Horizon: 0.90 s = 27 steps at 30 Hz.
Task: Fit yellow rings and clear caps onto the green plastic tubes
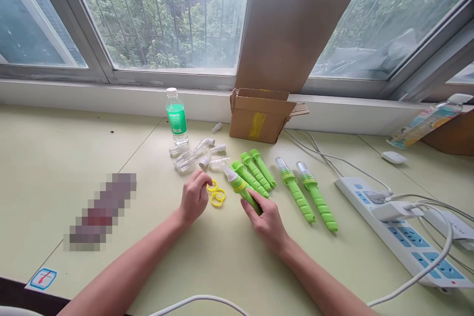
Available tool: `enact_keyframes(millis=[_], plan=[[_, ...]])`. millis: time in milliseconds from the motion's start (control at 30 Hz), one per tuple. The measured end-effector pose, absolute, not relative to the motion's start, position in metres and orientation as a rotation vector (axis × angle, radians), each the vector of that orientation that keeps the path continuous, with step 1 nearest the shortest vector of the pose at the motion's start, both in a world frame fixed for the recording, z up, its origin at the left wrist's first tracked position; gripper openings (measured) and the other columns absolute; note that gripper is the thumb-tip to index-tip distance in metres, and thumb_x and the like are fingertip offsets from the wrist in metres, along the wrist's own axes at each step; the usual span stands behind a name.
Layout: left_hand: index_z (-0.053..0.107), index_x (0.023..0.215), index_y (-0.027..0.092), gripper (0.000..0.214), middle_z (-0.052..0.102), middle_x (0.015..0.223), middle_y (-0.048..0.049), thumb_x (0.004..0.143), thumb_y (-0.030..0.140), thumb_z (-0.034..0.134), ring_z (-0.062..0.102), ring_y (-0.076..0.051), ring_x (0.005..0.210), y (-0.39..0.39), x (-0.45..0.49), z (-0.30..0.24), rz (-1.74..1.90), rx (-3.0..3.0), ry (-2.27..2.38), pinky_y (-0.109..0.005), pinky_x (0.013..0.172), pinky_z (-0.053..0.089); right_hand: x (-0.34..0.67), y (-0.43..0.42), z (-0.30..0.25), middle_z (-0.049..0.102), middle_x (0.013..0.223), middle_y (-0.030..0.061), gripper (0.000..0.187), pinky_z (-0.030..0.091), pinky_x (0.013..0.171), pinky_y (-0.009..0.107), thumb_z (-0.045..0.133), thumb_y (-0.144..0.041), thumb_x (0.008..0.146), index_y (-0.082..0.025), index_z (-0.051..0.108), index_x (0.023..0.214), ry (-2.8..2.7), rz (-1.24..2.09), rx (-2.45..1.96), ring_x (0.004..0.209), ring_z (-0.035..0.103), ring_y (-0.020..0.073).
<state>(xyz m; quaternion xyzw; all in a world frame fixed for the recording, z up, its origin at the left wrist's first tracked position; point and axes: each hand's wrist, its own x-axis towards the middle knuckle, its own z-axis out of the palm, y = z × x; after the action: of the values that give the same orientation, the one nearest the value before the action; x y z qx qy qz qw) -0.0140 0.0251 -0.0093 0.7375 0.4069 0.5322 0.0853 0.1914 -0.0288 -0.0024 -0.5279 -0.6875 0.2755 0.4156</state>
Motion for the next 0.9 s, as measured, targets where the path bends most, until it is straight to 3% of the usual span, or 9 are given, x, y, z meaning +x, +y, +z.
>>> enact_keyframes(millis=[67,233,500,633,767,900], plan=[[0.042,0.065,0.020,0.024,0.044,0.058,0.0015,0.076,0.002,0.032,0.043,-0.012,0.052,0.028,-0.017,-0.011,1.477,2.230,1.258,-0.024,0.051,0.035,0.192,-0.029,-0.003,0.057,0.070,0.0014,0.027,0.041,0.056,0.027,0.051,-0.039,0.090,-0.018,0.062,0.101,-1.714,0.697,-1.318,0.060,0.049,0.0165],[0.041,0.064,0.021,0.021,0.042,0.052,0.0035,0.068,0.002,0.032,0.037,-0.011,0.045,0.024,-0.014,-0.011,1.141,2.375,1.221,-0.024,0.048,0.029,0.191,-0.029,-0.003,0.056,0.071,0.0015,0.024,0.041,0.057,0.027,0.051,-0.037,0.090,-0.018,0.062,0.098,-1.706,0.709,-1.302,0.062,0.048,0.0163],[0.044,0.096,0.021,0.009,0.049,0.055,0.0069,0.091,0.023,0.037,0.046,-0.012,0.043,0.028,-0.003,0.000,1.137,2.333,1.492,-0.022,0.047,0.030,0.190,-0.028,-0.002,0.058,0.074,0.0028,0.027,0.040,0.059,0.029,0.050,-0.038,0.091,-0.017,0.062,0.103,-1.702,0.725,-1.274,0.064,0.049,0.0177],[0.042,0.098,0.021,0.008,0.058,0.068,0.0034,0.094,0.027,0.038,0.055,-0.012,0.051,0.037,-0.005,0.003,1.157,2.366,1.450,-0.022,0.049,0.034,0.188,-0.028,-0.002,0.058,0.077,0.0030,0.027,0.040,0.061,0.028,0.050,-0.038,0.091,-0.016,0.062,0.103,-1.694,0.726,-1.268,0.067,0.050,0.0174],[0.045,0.085,0.021,0.013,0.059,0.072,0.0004,0.094,0.026,0.038,0.059,-0.015,0.060,0.043,-0.009,0.000,1.034,2.478,1.492,-0.024,0.051,0.037,0.188,-0.028,-0.002,0.051,0.069,-0.0002,0.025,0.037,0.056,0.027,0.050,-0.037,0.091,-0.017,0.062,0.099,-1.708,0.724,-1.259,0.060,0.043,0.0149],[0.051,0.088,0.020,0.009,0.066,0.097,-0.0064,0.090,0.019,0.042,0.064,-0.020,0.088,0.051,-0.011,-0.001,1.051,2.573,1.444,-0.030,0.071,0.048,0.189,-0.028,-0.004,0.053,0.070,0.0000,0.025,0.038,0.056,0.027,0.051,-0.036,0.091,-0.017,0.062,0.102,-1.701,0.723,-1.248,0.061,0.045,0.0149]])
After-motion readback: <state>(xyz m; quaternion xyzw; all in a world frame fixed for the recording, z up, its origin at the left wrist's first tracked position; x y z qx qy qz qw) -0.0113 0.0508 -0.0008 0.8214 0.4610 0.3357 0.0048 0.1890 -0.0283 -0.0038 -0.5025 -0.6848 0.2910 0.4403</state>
